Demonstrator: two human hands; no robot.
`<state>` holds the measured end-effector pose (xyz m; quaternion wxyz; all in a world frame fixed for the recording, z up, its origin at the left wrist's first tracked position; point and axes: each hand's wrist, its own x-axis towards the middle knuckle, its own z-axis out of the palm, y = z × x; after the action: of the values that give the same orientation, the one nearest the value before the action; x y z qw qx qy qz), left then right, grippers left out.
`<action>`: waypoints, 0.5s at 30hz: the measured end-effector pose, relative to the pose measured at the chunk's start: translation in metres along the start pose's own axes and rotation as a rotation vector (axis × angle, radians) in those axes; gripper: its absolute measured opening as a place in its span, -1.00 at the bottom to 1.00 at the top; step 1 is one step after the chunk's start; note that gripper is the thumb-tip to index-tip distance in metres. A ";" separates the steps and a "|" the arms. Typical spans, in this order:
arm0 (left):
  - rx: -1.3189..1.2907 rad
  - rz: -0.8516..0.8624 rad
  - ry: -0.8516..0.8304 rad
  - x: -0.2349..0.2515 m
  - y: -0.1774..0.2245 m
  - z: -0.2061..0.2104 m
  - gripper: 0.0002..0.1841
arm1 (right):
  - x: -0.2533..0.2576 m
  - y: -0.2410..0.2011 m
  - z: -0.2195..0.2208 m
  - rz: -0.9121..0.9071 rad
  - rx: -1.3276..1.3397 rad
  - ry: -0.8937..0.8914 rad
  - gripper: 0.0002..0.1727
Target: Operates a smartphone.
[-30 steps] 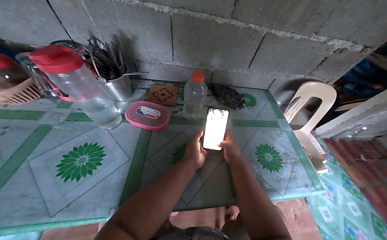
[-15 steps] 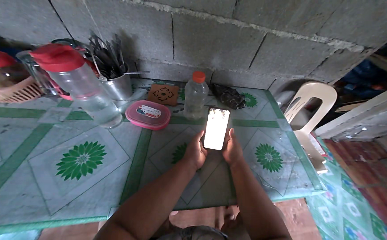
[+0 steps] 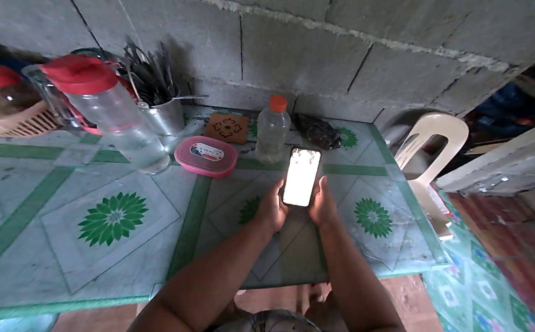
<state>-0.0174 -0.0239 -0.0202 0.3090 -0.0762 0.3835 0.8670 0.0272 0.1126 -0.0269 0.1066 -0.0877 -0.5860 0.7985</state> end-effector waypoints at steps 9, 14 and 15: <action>0.034 -0.007 -0.001 0.003 -0.001 -0.003 -0.47 | 0.000 -0.001 0.001 0.045 -0.086 0.039 -0.36; 0.026 0.001 -0.023 0.001 -0.001 -0.003 -0.48 | 0.000 0.001 0.001 0.027 -0.053 0.039 -0.31; 0.025 -0.001 -0.018 0.001 -0.001 -0.002 -0.48 | -0.001 0.001 0.001 0.028 -0.061 0.039 -0.33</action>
<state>-0.0180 -0.0247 -0.0226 0.3137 -0.0646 0.3917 0.8625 0.0275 0.1114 -0.0273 0.1042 -0.1148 -0.6065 0.7798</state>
